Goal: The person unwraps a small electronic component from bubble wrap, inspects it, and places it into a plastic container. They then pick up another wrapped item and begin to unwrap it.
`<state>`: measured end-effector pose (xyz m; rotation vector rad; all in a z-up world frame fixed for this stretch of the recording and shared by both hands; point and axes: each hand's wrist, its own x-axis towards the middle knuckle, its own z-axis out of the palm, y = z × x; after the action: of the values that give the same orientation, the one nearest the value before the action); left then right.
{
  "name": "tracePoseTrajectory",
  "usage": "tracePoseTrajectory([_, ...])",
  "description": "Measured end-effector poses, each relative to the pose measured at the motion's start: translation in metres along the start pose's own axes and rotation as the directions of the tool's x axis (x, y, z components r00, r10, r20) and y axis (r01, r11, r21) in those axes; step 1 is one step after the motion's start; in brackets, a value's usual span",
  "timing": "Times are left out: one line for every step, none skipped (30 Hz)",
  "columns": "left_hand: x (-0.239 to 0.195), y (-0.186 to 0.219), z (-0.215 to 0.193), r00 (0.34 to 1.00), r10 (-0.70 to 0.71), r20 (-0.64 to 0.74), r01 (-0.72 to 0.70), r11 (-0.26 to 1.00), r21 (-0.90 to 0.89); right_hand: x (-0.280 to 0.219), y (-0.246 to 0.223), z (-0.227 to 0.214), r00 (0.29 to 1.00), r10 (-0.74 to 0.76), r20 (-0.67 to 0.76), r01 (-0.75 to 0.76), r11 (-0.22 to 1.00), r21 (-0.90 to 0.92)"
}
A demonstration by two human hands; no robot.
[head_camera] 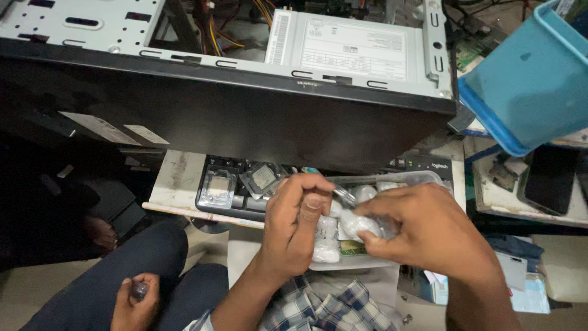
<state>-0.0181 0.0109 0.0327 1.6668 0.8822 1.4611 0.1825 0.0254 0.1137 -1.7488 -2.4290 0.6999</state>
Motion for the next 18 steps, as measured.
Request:
tracePoseTrajectory([-0.002,-0.001,0.0,1.0,-0.005,-0.01,0.005,1.0,-0.01,-0.001,0.003,0.003,0.996,0.088,0.01,-0.088,0.988,0.13])
tracePoseTrajectory([-0.003,-0.002,0.001,1.0,-0.01,-0.02,0.01,1.0,-0.02,-0.004,0.007,0.005,0.997,0.065,-0.051,-0.051,0.967,0.25])
tracePoseTrajectory([-0.004,-0.003,0.002,0.999,-0.016,-0.028,0.015,0.999,-0.032,-0.006,0.011,0.007,0.993,0.04,-0.114,0.004,0.933,0.361])
tracePoseTrajectory([-0.005,-0.004,0.003,0.999,-0.021,-0.033,0.02,0.999,-0.036,-0.011,0.017,0.007,0.959,-0.076,-0.272,0.192,0.881,0.432])
tracePoseTrajectory([-0.005,-0.004,0.003,0.999,-0.022,-0.038,0.02,0.999,-0.041,-0.016,0.022,0.006,0.884,-0.169,-0.436,0.381,0.802,0.461])
tracePoseTrajectory([-0.003,-0.004,0.003,0.999,-0.023,-0.043,0.021,0.999,-0.046,-0.02,0.026,0.006,0.888,-0.108,-0.448,0.323,0.839,0.438])
tracePoseTrajectory([-0.002,-0.004,0.004,0.999,-0.018,-0.042,0.017,0.999,-0.03,-0.021,0.03,0.005,0.887,-0.05,-0.46,0.264,0.872,0.413])
tracePoseTrajectory([-0.001,-0.003,0.004,0.999,-0.013,-0.042,0.013,1.0,-0.014,-0.024,0.034,0.003,0.881,0.007,-0.473,0.201,0.899,0.389])
tracePoseTrajectory([0.0,-0.003,0.004,0.999,-0.011,-0.046,0.011,1.0,0.003,-0.03,0.039,-0.001,0.879,-0.083,-0.469,0.216,0.947,0.238])
tracePoseTrajectory([0.001,-0.003,0.004,0.999,0.022,-0.043,-0.021,1.0,0.012,-0.037,0.043,-0.005,0.877,-0.171,-0.45,0.231,0.97,0.081])
tracePoseTrajectory([0.002,-0.002,0.003,0.998,0.051,-0.04,-0.05,0.999,0.023,-0.041,0.047,-0.008,0.874,-0.255,-0.413,0.246,0.966,-0.075])
tracePoseTrajectory([0.003,-0.002,0.003,0.996,0.079,-0.037,-0.078,0.996,0.033,-0.044,0.052,-0.01,0.931,-0.201,-0.305,0.18,0.979,-0.095])
tracePoseTrajectory([0.003,-0.001,0.002,0.997,0.068,-0.034,-0.067,0.997,0.028,-0.048,0.056,-0.011,0.972,-0.134,-0.195,0.112,0.986,-0.121])
tracePoseTrajectory([0.002,-0.001,0.001,0.998,0.056,-0.031,-0.055,0.998,0.024,-0.05,0.06,-0.011,0.995,-0.061,-0.084,0.047,0.987,-0.155])
tracePoseTrajectory([0.003,0.0,0.001,0.999,0.047,-0.027,-0.046,0.999,0.017,-0.05,0.062,-0.01,0.992,-0.09,-0.088,0.071,0.978,-0.198])
tracePoseTrajectory([0.004,0.0,0.002,0.999,0.045,-0.026,-0.045,0.999,0.019,-0.048,0.064,-0.009,0.989,-0.12,-0.091,0.095,0.966,-0.24])
tracePoseTrajectory([0.004,0.0,0.002,0.999,0.044,-0.025,-0.044,0.999,0.022,-0.047,0.063,-0.007,0.984,-0.151,-0.093,0.119,0.952,-0.281])
tracePoseTrajectory([0.004,0.001,0.002,0.999,0.043,-0.023,-0.042,0.999,0.025,-0.045,0.061,-0.005,0.981,-0.166,-0.099,0.133,0.952,-0.276])
